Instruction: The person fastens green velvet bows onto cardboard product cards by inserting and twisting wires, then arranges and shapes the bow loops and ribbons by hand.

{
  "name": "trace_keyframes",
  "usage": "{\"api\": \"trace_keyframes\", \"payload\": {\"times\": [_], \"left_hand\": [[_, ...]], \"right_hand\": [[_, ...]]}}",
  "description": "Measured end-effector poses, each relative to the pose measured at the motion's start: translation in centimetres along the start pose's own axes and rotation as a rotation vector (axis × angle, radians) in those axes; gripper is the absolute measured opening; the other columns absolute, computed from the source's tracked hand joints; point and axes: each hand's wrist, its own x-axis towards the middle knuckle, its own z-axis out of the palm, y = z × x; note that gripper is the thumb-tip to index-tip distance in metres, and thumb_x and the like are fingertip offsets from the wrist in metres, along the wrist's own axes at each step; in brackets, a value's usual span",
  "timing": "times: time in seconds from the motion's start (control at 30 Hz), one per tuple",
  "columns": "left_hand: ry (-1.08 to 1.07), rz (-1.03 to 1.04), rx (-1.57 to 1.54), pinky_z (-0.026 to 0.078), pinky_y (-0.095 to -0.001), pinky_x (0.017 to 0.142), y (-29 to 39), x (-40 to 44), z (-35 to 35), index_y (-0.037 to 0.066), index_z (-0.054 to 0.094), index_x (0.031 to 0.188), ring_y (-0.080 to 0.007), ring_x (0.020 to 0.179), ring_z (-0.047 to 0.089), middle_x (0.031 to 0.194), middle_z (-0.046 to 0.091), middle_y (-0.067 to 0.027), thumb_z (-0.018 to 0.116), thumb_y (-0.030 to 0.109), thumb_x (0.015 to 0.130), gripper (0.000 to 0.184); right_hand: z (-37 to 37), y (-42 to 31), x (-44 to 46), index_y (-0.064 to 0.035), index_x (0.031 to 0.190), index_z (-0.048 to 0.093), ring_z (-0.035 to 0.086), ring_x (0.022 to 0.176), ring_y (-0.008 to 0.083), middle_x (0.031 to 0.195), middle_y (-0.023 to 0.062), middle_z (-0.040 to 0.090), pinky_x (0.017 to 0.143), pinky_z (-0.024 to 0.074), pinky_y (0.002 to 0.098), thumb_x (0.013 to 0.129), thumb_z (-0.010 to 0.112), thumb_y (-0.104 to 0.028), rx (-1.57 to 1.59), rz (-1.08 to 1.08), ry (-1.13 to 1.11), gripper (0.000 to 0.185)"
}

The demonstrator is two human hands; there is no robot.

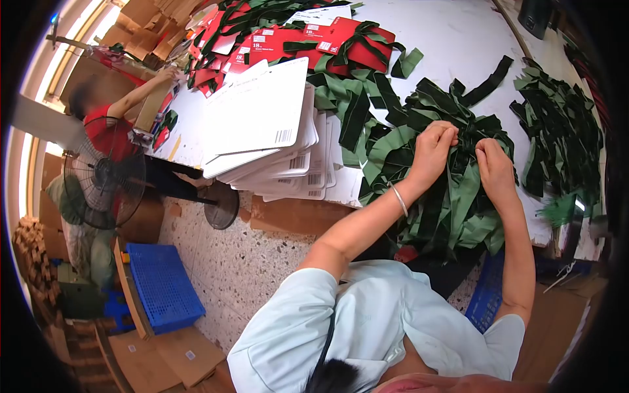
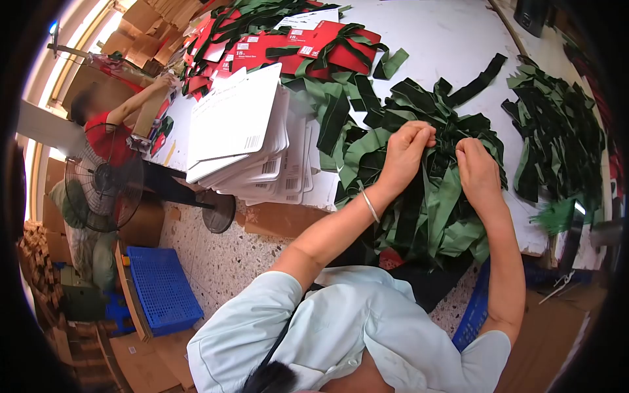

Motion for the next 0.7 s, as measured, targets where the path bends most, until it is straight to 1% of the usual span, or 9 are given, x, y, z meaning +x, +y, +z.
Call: {"api": "trace_keyframes", "payload": {"times": [0.07,0.23,0.3,0.33,0.43,0.5,0.57,0.67,0.7], "left_hand": [[0.012,-0.151,-0.037,0.052,-0.0253,0.065,0.9,1.6,-0.6,-0.005,0.063,0.088,-0.0141,0.068,0.064,0.081,0.065,-0.0099,0.054,0.012,0.095,0.021],[0.245,0.015,-0.087,0.049,-0.0244,0.064,4.9,4.5,-1.3,-0.003,0.063,0.086,-0.0121,0.065,0.060,0.072,0.063,-0.0080,0.056,0.014,0.093,0.020],[0.032,-0.083,0.033,0.049,-0.0277,0.067,1.9,1.7,0.6,-0.003,0.062,0.085,-0.0144,0.071,0.061,0.078,0.063,-0.0082,0.060,0.011,0.091,0.016],[0.043,0.272,0.359,0.049,-0.0316,0.069,-0.3,0.4,1.8,-0.004,0.059,0.086,-0.0223,0.076,0.062,0.081,0.061,-0.0121,0.060,0.004,0.088,0.009],[0.065,0.331,0.373,0.048,-0.0351,0.070,0.3,-0.4,2.4,-0.005,0.058,0.087,-0.0319,0.078,0.059,0.088,0.059,-0.0157,0.061,-0.001,0.085,0.005],[0.040,0.303,0.377,0.048,-0.0351,0.068,0.6,0.2,2.1,-0.005,0.057,0.086,-0.0313,0.077,0.059,0.087,0.059,-0.0153,0.062,-0.001,0.085,0.006],[0.026,0.292,0.384,0.047,-0.0351,0.067,0.6,0.4,1.9,-0.004,0.057,0.086,-0.0294,0.076,0.058,0.085,0.058,-0.0140,0.061,0.000,0.086,0.006],[0.026,0.283,0.350,0.047,-0.0341,0.068,0.8,0.1,1.9,-0.005,0.057,0.086,-0.0271,0.075,0.057,0.085,0.058,-0.0128,0.061,0.001,0.087,0.007],[0.025,0.264,0.322,0.047,-0.0362,0.069,0.8,0.0,1.9,-0.005,0.056,0.085,-0.0298,0.077,0.057,0.086,0.058,-0.0141,0.060,0.000,0.087,0.007]], "right_hand": [[0.0,0.0,0.0,-0.0001,0.093,0.051,0.057,0.078,0.0379,0.087,0.0169,0.056,0.068,0.0458,0.0424,0.091,0.054,-0.002,0.009,0.002,0.002,0.005],[0.3,0.0,-0.1,0.0003,0.093,0.051,0.058,0.078,0.0378,0.087,0.0166,0.056,0.067,0.0463,0.0427,0.090,0.055,-0.002,-0.030,-0.041,0.008,0.005],[0.4,0.0,-0.2,0.0001,0.093,0.051,0.058,0.078,0.0377,0.087,0.0164,0.056,0.067,0.0465,0.0427,0.090,0.055,-0.002,-0.066,-0.055,0.009,0.005],[0.4,0.0,-0.2,-0.0002,0.092,0.052,0.058,0.078,0.0375,0.087,0.0162,0.056,0.067,0.0467,0.0427,0.090,0.056,-0.002,-0.101,-0.069,0.011,0.005],[-0.2,-0.7,-0.5,-0.0008,0.092,0.053,0.058,0.078,0.0371,0.086,0.0160,0.055,0.067,0.0473,0.0433,0.089,0.056,-0.002,-0.168,-0.108,0.000,0.004],[-0.4,-1.0,-0.7,-0.0019,0.089,0.054,0.059,0.081,0.0324,0.087,0.0141,0.055,0.067,0.0467,0.0398,0.083,0.058,-0.002,-0.300,-0.152,-0.005,0.007],[-1.3,-1.5,-0.4,-0.0043,0.086,0.055,0.056,0.086,0.0251,0.086,0.0100,0.053,0.071,0.0439,0.0341,0.077,0.059,-0.007,-0.761,-0.284,-0.086,0.010],[-2.0,-3.0,0.5,-0.0068,0.085,0.056,0.051,0.087,0.0205,0.084,0.0062,0.049,0.075,0.0399,0.0305,0.073,0.058,-0.012,-0.916,-0.481,0.061,0.014],[-1.7,-3.2,0.3,-0.0074,0.086,0.057,0.049,0.085,0.0204,0.081,0.0053,0.046,0.077,0.0391,0.0317,0.074,0.057,-0.012,-0.909,-0.410,0.014,0.012]]}}
